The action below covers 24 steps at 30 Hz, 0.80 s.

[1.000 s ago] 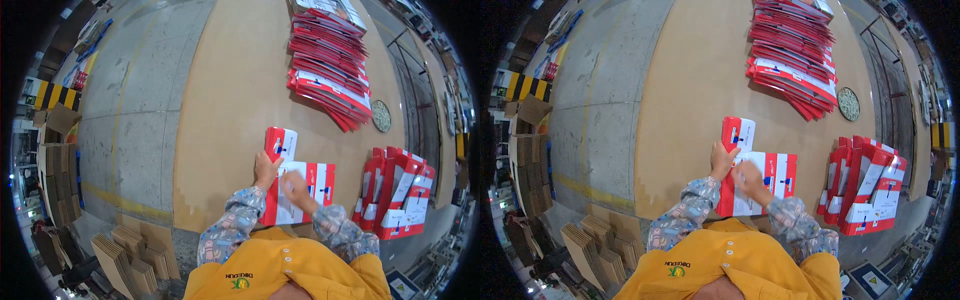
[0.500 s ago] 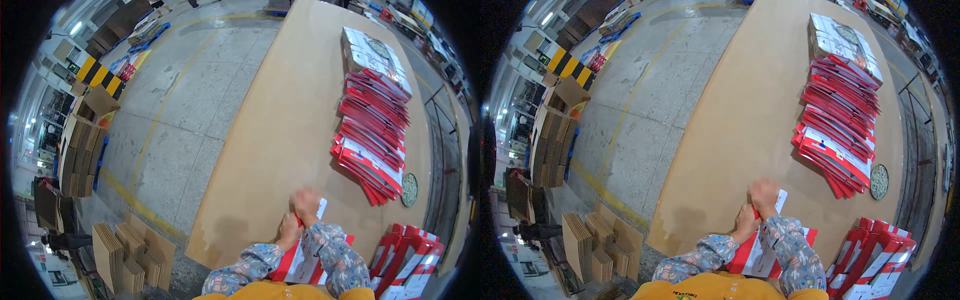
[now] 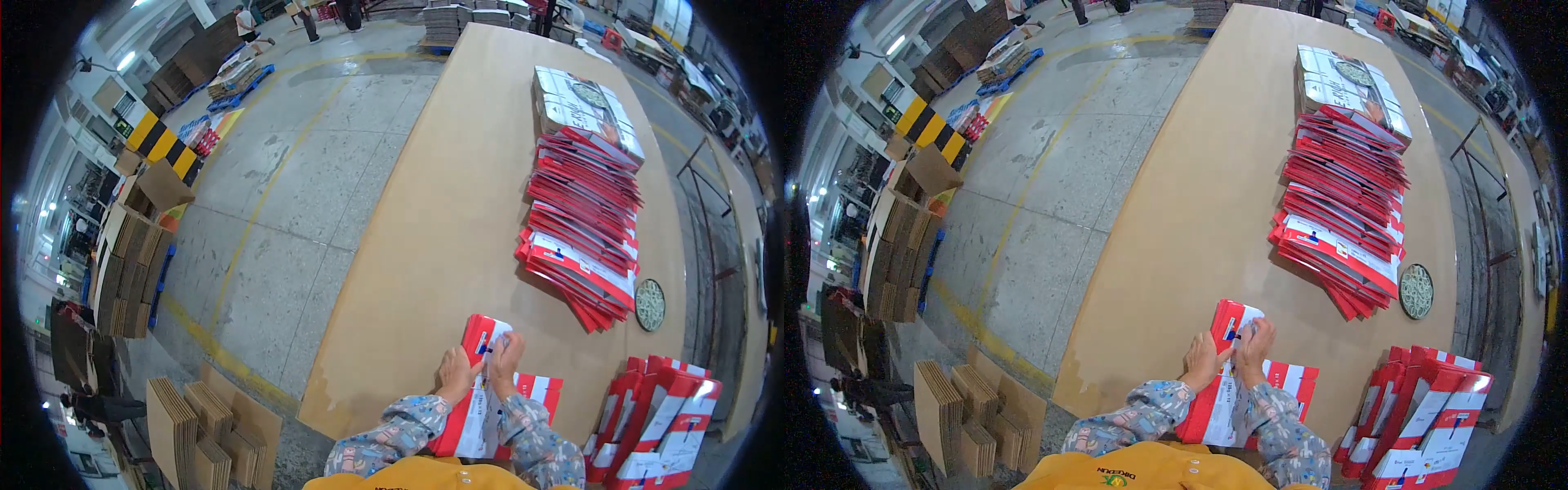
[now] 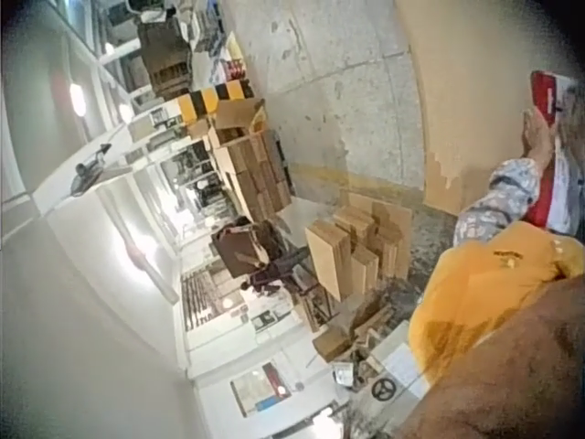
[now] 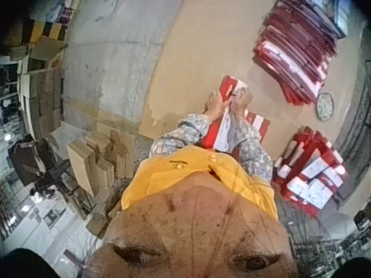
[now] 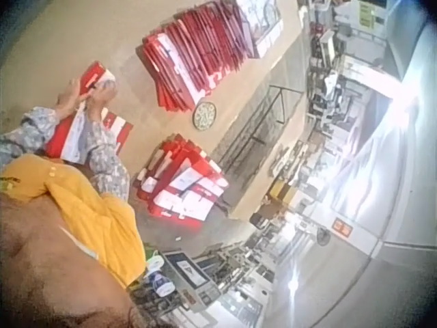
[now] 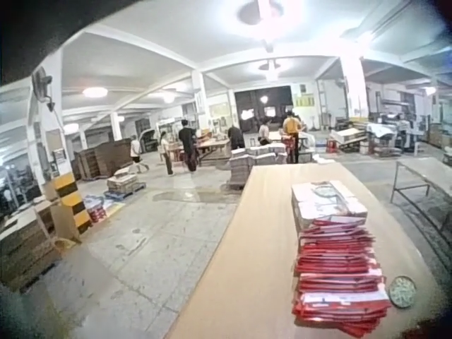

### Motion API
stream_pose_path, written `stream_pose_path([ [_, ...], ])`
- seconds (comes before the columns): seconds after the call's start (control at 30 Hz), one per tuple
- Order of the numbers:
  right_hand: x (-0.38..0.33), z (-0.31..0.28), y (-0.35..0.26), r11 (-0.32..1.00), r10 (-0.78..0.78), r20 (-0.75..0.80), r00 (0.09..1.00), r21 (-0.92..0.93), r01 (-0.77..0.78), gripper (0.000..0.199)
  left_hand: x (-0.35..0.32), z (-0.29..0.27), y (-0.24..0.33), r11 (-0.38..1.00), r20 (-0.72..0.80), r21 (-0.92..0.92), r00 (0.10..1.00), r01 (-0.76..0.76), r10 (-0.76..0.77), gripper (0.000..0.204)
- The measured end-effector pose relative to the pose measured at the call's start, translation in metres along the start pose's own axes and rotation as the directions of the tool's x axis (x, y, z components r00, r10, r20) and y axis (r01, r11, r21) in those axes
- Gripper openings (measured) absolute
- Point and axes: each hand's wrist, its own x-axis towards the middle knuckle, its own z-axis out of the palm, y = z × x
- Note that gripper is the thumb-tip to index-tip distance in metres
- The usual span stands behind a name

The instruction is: Counting and organizing stacks of red and white paper envelopes on a work table in a factory setting.

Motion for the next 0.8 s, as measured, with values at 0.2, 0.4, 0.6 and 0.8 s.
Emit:
stream_pose_path([
  [0.2, -0.017, 0.013, 0.006, 0.973, -0.063, -0.007, 0.998, -0.225, 0.06, 0.02, 0.004, -0.006, 0.002, 0.981, -0.044, 0.165, 0.993, -0.102, 0.11, 0.049],
  [0.4, -0.02, 0.02, 0.012, 0.922, -0.095, -0.01, 0.995, -0.377, 0.084, 0.021, 0.016, -0.006, -0.003, 0.997, -0.156, 0.049, 0.986, -0.055, 0.062, 0.053],
  [0.6, -0.028, 0.026, 0.011, 0.885, -0.067, 0.018, 0.998, -0.46, 0.068, 0.025, 0.025, -0.001, 0.004, 0.966, -0.068, 0.239, 0.991, -0.098, 0.117, 0.06],
  [0.8, -0.026, 0.021, 0.003, 0.87, -0.089, 0.044, 0.995, -0.483, 0.099, 0.025, 0.029, 0.016, -0.015, 0.951, -0.138, 0.224, 0.959, -0.214, 0.248, 0.063],
])
